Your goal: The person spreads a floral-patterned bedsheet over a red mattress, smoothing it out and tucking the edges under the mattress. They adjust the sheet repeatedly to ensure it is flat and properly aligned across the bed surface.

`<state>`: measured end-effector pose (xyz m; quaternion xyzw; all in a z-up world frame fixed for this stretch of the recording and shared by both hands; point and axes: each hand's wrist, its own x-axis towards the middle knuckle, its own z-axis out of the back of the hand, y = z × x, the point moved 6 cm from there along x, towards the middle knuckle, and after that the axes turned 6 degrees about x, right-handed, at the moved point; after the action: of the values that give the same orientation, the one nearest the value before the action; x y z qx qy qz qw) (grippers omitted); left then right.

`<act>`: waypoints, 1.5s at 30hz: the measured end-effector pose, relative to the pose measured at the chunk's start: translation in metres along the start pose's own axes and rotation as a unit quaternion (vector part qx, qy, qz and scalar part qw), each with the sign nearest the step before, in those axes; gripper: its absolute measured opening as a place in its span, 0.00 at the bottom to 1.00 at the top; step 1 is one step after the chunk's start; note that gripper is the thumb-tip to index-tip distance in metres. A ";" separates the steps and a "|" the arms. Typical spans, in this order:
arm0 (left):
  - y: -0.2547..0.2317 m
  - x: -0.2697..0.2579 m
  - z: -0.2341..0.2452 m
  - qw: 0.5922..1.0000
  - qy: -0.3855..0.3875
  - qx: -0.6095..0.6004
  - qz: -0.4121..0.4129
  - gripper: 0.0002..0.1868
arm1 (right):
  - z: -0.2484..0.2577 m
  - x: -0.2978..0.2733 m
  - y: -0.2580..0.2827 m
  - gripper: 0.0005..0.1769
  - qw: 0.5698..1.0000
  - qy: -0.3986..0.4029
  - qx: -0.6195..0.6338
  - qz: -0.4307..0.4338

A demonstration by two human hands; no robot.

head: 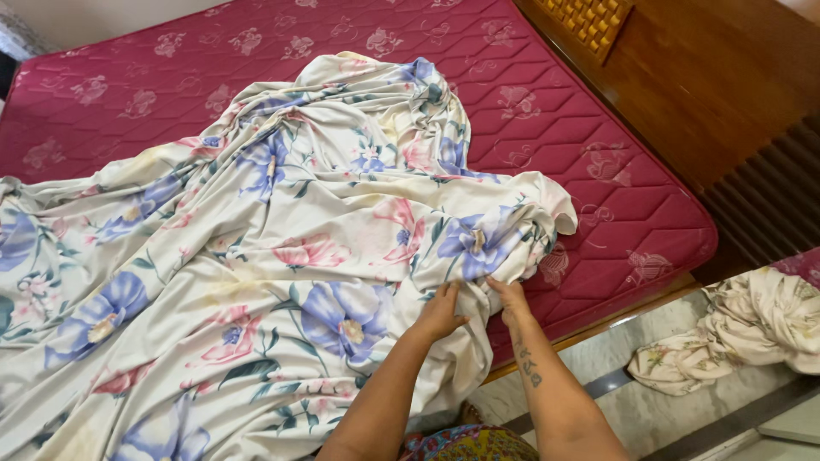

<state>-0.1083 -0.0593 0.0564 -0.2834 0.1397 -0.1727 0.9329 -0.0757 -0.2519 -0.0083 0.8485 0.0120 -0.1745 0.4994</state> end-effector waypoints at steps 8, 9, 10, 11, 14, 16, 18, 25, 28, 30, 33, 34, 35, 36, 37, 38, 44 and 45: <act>-0.044 0.062 0.025 0.987 -0.103 -0.005 0.123 0.17 | -0.030 0.007 0.051 0.32 0.966 0.181 0.186 -0.014; -0.053 0.063 0.034 0.985 -0.134 -0.007 0.106 0.16 | -0.023 0.011 0.052 0.31 0.970 0.152 0.187 -0.002; -0.063 0.062 0.042 0.983 -0.164 -0.009 0.088 0.15 | -0.012 0.015 0.050 0.30 0.981 0.104 0.164 0.008; -0.072 0.062 0.049 0.979 -0.193 -0.010 0.070 0.14 | -0.001 0.022 0.045 0.30 0.991 0.053 0.122 0.009; -0.097 0.069 0.053 0.982 -0.183 -0.044 0.024 0.16 | 0.007 0.016 0.020 0.28 0.994 -0.006 0.090 -0.069; -0.107 0.074 0.048 0.993 -0.105 -0.058 -0.010 0.19 | 0.009 0.012 0.024 0.27 0.985 0.007 0.153 -0.078; -0.112 0.081 0.047 0.998 -0.034 -0.032 -0.033 0.21 | 0.011 0.020 0.057 0.25 0.981 0.009 0.192 -0.002; -0.100 0.096 0.057 0.997 0.049 -0.023 -0.050 0.31 | 0.003 0.016 0.185 0.25 0.941 0.011 0.128 0.313; -0.113 0.102 0.071 0.981 -0.099 -0.105 -0.127 0.33 | -0.007 -0.020 0.219 0.17 0.919 -0.090 -0.191 0.332; -0.130 0.097 0.082 0.963 -0.150 -0.144 -0.173 0.36 | -0.026 -0.051 0.246 0.16 0.846 -0.105 -0.346 0.391; -0.169 0.085 0.093 0.950 -0.135 -0.192 -0.205 0.41 | -0.042 -0.071 0.260 0.17 0.839 -0.072 -0.364 0.398; -0.182 0.079 0.094 0.943 -0.135 -0.198 -0.229 0.42 | -0.042 -0.072 0.259 0.19 0.856 -0.051 -0.336 0.389; -0.192 0.075 0.094 0.936 -0.134 -0.205 -0.254 0.43 | -0.041 -0.070 0.253 0.21 0.902 -0.003 -0.256 0.348; -0.193 0.079 0.088 0.950 -0.127 -0.203 -0.199 0.37 | -0.039 -0.065 0.247 0.23 0.936 0.048 -0.174 0.304; -0.191 0.086 0.079 0.962 -0.120 -0.201 -0.143 0.32 | -0.034 -0.062 0.241 0.25 0.958 0.098 -0.089 0.256; -0.187 0.094 0.068 0.969 -0.115 -0.199 -0.085 0.27 | -0.025 -0.059 0.237 0.25 0.962 0.106 -0.107 0.226; -0.174 0.135 0.020 0.964 -0.175 -0.186 -0.076 0.23 | 0.054 0.007 0.201 0.23 0.962 0.100 -0.119 0.226; -0.175 0.146 0.015 0.961 -0.127 -0.226 -0.101 0.24 | 0.065 0.030 0.185 0.21 0.975 0.111 -0.059 0.184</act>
<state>-0.0142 -0.2469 0.1454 -0.5187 0.0258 -0.1925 0.8326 -0.0299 -0.4050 0.1098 0.8191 -0.0784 0.0167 0.5680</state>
